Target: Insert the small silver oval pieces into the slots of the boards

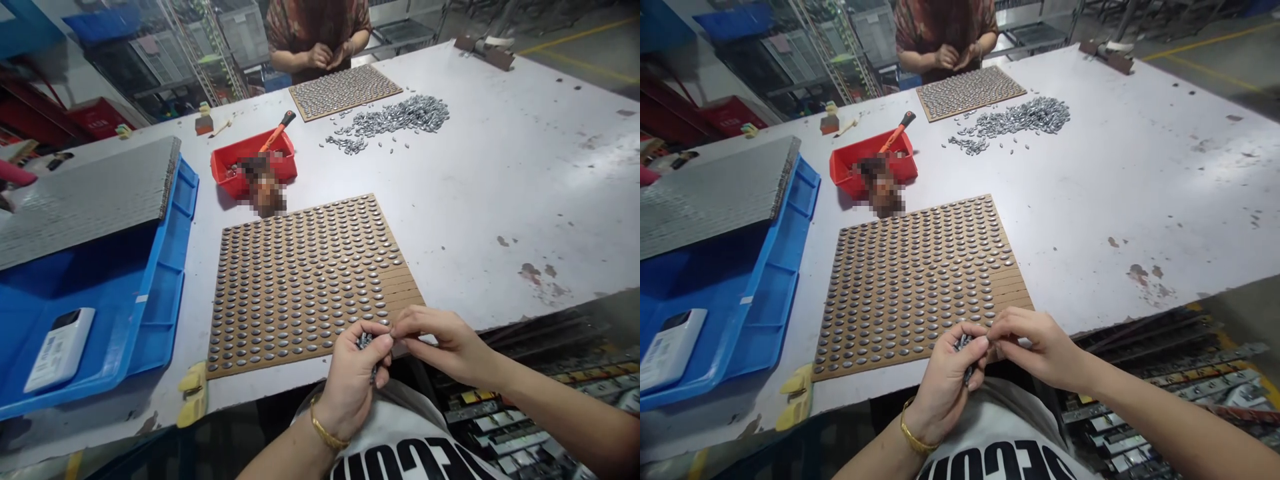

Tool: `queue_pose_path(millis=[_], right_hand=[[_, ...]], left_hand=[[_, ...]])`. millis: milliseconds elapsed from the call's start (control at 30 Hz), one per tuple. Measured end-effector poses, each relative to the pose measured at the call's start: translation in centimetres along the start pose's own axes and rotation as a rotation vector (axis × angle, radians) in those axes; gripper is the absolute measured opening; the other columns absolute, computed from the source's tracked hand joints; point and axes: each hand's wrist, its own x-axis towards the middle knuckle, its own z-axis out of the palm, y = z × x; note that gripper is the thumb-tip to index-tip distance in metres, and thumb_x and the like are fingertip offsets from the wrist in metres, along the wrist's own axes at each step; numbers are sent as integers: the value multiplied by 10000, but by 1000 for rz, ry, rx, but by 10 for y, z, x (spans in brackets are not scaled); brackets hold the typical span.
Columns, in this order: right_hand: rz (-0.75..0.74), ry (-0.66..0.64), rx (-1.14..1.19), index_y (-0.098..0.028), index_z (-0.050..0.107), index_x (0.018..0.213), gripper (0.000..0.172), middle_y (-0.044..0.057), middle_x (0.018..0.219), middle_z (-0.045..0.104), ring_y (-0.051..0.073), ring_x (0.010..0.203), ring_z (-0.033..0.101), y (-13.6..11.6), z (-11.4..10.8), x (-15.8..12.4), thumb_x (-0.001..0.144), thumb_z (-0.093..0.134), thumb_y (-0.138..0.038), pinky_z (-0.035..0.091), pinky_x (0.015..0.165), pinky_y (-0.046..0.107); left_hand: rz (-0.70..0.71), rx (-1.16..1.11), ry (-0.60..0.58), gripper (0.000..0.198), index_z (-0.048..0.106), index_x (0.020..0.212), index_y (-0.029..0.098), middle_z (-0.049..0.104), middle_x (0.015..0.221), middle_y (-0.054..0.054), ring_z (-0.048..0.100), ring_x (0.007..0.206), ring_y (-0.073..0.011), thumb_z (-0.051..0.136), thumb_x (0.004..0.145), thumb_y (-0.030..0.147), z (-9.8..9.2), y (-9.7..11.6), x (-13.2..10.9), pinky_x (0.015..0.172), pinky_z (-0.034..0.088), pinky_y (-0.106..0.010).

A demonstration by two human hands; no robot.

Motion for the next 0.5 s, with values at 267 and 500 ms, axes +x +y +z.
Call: queue_pose_path(millis=[267, 500], right_hand=[[3, 209, -329, -201, 632, 1018, 151, 72, 937, 668, 173, 851, 634, 49, -31, 17, 929, 512, -187, 521, 718, 289], [-104, 128, -627, -198, 618, 1031, 202, 83, 973, 657, 173, 863, 619, 85, -37, 40, 955, 436, -158, 519, 745, 301]], left_hand=[[-10, -141, 70, 297, 580, 1053, 115, 615, 779, -57, 523, 531, -96, 544, 834, 312, 7, 7, 11, 360, 288, -168], [-100, -108, 19, 187, 463, 962, 198, 620, 716, -12, 486, 480, -79, 547, 862, 331, 10, 1, 9, 341, 205, -143]])
